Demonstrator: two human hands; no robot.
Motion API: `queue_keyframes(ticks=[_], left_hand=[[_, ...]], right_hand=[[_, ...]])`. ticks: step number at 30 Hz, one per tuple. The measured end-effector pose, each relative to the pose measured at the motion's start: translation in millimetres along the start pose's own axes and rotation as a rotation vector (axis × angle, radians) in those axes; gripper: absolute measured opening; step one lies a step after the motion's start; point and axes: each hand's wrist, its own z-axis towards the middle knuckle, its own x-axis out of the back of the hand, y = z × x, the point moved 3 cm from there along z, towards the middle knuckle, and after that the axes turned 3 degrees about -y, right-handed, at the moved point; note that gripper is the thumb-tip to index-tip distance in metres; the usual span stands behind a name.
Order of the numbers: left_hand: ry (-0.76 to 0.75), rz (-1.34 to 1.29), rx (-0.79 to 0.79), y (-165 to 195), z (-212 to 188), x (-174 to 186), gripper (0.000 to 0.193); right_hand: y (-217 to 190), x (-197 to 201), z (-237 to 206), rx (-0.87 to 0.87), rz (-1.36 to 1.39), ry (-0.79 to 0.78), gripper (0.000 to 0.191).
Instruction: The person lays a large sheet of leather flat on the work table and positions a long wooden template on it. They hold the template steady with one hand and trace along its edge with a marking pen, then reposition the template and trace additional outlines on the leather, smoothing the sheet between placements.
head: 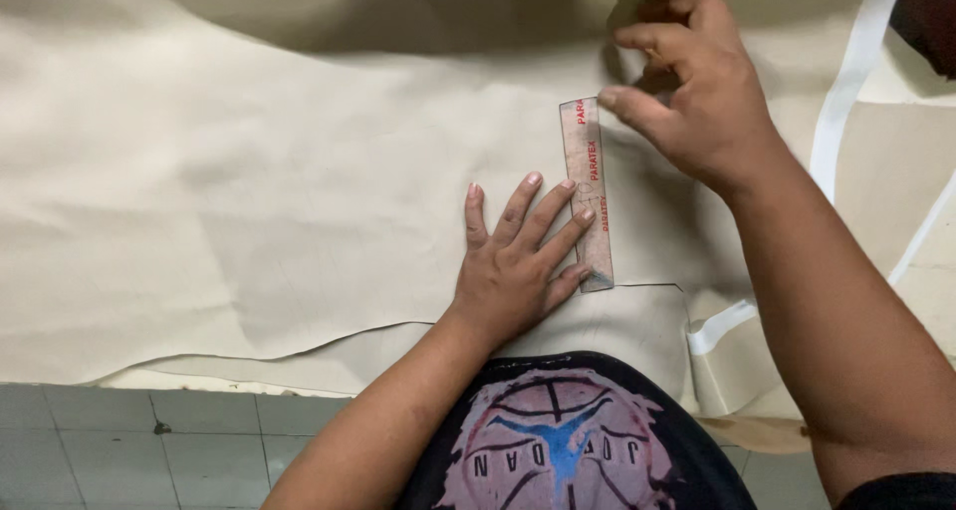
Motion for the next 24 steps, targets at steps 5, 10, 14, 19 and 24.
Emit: queue_keyframes(ticks=[5, 10, 14, 19, 24], left_hand=[[0.032, 0.013, -0.006, 4.4, -0.4, -2.9, 0.055], [0.031, 0.022, -0.004, 8.7, -0.5, -3.8, 0.057], [0.024, 0.049, -0.005, 9.3, -2.3, -5.1, 0.057], [0.001, 0.07, -0.001, 10.3, -1.7, -8.1, 0.059], [-0.023, 0.044, 0.006, 12.6, -1.7, -9.0, 0.061]], right_hand=[[2.0, 1.5, -46.7, -0.231, 0.04, -0.084, 0.016], [-17.5, -16.7, -113.3, -0.328, -0.172, -0.43, 0.06], [-22.8, -30.4, -145.4, -0.247, -0.139, -0.261, 0.064], [-12.3, -36.7, -154.4, -0.22, -0.105, -0.173, 0.058], [-10.0, -34.2, -155.4, -0.283, -0.072, -0.216, 0.059]])
